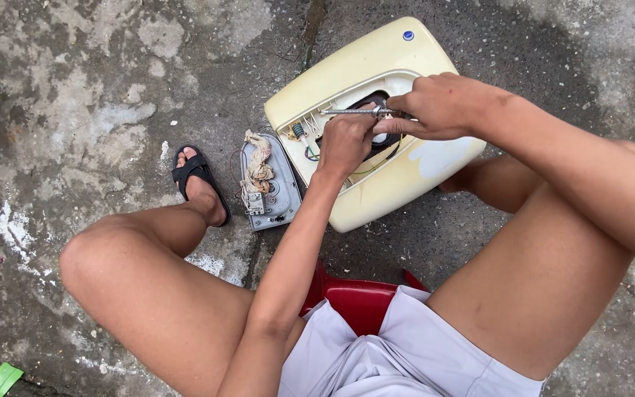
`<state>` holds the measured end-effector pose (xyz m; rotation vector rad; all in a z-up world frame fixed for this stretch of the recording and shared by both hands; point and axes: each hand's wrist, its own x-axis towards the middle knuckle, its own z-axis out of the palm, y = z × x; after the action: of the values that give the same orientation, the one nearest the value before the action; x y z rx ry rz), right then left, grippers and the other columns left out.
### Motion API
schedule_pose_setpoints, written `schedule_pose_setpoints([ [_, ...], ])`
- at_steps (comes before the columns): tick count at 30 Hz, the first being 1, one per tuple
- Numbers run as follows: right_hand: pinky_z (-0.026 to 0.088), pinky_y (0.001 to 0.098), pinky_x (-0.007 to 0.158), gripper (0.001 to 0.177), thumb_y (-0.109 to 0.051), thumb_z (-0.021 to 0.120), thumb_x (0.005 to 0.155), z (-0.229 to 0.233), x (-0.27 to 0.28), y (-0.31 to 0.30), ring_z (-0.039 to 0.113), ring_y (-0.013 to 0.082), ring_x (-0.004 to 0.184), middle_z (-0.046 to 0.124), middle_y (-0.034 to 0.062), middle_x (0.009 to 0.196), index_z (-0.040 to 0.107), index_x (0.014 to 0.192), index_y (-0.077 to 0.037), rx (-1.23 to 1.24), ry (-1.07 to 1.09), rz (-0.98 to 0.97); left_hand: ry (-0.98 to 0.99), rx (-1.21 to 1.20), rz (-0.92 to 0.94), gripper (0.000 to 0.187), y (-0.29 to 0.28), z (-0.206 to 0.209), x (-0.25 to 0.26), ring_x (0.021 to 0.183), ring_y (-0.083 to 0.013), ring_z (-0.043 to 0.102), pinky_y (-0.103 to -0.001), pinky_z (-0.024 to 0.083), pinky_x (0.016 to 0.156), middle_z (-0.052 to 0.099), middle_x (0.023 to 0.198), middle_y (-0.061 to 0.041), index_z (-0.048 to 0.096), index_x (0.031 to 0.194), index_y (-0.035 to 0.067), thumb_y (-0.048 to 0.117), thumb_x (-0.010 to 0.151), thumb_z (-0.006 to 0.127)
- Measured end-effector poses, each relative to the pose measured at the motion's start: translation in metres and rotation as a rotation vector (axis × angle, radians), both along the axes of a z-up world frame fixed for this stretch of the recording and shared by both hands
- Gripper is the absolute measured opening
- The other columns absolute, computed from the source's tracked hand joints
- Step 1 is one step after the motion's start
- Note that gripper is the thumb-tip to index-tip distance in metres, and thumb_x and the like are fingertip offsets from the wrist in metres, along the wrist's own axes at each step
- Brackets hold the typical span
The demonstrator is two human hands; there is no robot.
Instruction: Disassembling the internal assembly of a water heater using a screwdriver
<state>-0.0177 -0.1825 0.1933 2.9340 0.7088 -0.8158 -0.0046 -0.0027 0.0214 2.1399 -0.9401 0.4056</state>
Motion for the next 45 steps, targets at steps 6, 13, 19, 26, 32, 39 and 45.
schedule_pose_setpoints([
  [6,0.047,0.0540,0.084,0.054,-0.048,0.028,0.113,0.021,-0.027,0.009,0.063,0.0493,0.092,0.065,0.0272,0.088,0.064,0.107,-0.008,0.269,0.058,-0.379,-0.048,-0.046,-0.083,0.016,0.003,0.049,0.002,0.065,-0.0388,0.057,-0.050,0.045,0.055,0.058,0.078,-0.008,0.056,0.084,0.005,0.005,0.098,0.062],
  [13,0.049,0.0376,0.027,0.048,-0.029,0.033,0.111,-0.005,-0.040,0.027,0.056,0.0252,0.033,0.053,0.0144,0.054,0.063,0.089,0.002,0.856,0.218,-0.926,0.157,0.064,-0.030,0.009,-0.004,0.014,0.015,0.106,-0.0227,0.072,-0.040,0.056,0.088,0.077,0.097,0.003,0.070,0.090,0.021,0.018,0.098,0.067],
  [19,0.051,0.0382,0.027,0.049,-0.030,0.031,0.111,-0.004,-0.036,0.023,0.057,0.0228,0.035,0.051,0.0127,0.059,0.060,0.091,0.003,0.842,0.340,-1.023,0.307,0.157,-0.075,0.009,-0.004,0.017,0.021,0.117,-0.0156,0.069,-0.036,0.058,0.094,0.078,0.104,0.007,0.074,0.098,0.022,0.017,0.099,0.068],
  [26,0.053,0.0369,0.029,0.044,-0.027,0.030,0.110,0.002,-0.027,0.035,0.056,0.0204,0.037,0.049,0.0106,0.061,0.057,0.091,0.002,0.895,0.390,-1.028,0.430,0.091,-0.140,0.010,-0.001,-0.006,0.035,0.114,-0.0282,0.070,-0.046,0.059,0.092,0.078,0.106,-0.003,0.074,0.097,0.016,0.019,0.102,0.065],
  [32,0.054,0.0372,0.029,0.047,-0.031,0.030,0.111,-0.005,-0.027,0.041,0.057,0.0207,0.037,0.050,0.0108,0.062,0.058,0.091,0.000,0.871,0.376,-1.020,0.485,0.041,-0.172,0.011,0.004,-0.015,0.034,0.100,-0.0321,0.072,-0.046,0.060,0.086,0.076,0.095,-0.003,0.071,0.092,0.021,0.020,0.101,0.064],
  [39,0.055,0.0363,0.030,0.049,-0.041,0.046,0.108,0.033,-0.028,0.058,0.060,0.0249,0.035,0.058,0.0154,0.054,0.062,0.092,0.002,0.497,0.166,-0.724,0.489,-0.096,-0.177,0.021,0.013,0.027,0.025,0.088,-0.0428,0.072,-0.051,0.058,0.076,0.076,0.080,-0.011,0.074,0.080,0.018,0.006,0.095,0.065],
  [45,0.052,0.0412,0.031,0.016,-0.011,0.068,0.092,-0.042,-0.012,0.030,0.063,0.0304,0.038,0.059,0.0170,0.055,0.067,0.093,0.005,0.239,-0.129,-0.470,0.496,-0.129,-0.177,0.014,0.013,0.000,0.024,0.081,-0.0377,0.072,-0.044,0.058,0.075,0.075,0.083,-0.008,0.071,0.088,0.019,0.022,0.101,0.065],
])
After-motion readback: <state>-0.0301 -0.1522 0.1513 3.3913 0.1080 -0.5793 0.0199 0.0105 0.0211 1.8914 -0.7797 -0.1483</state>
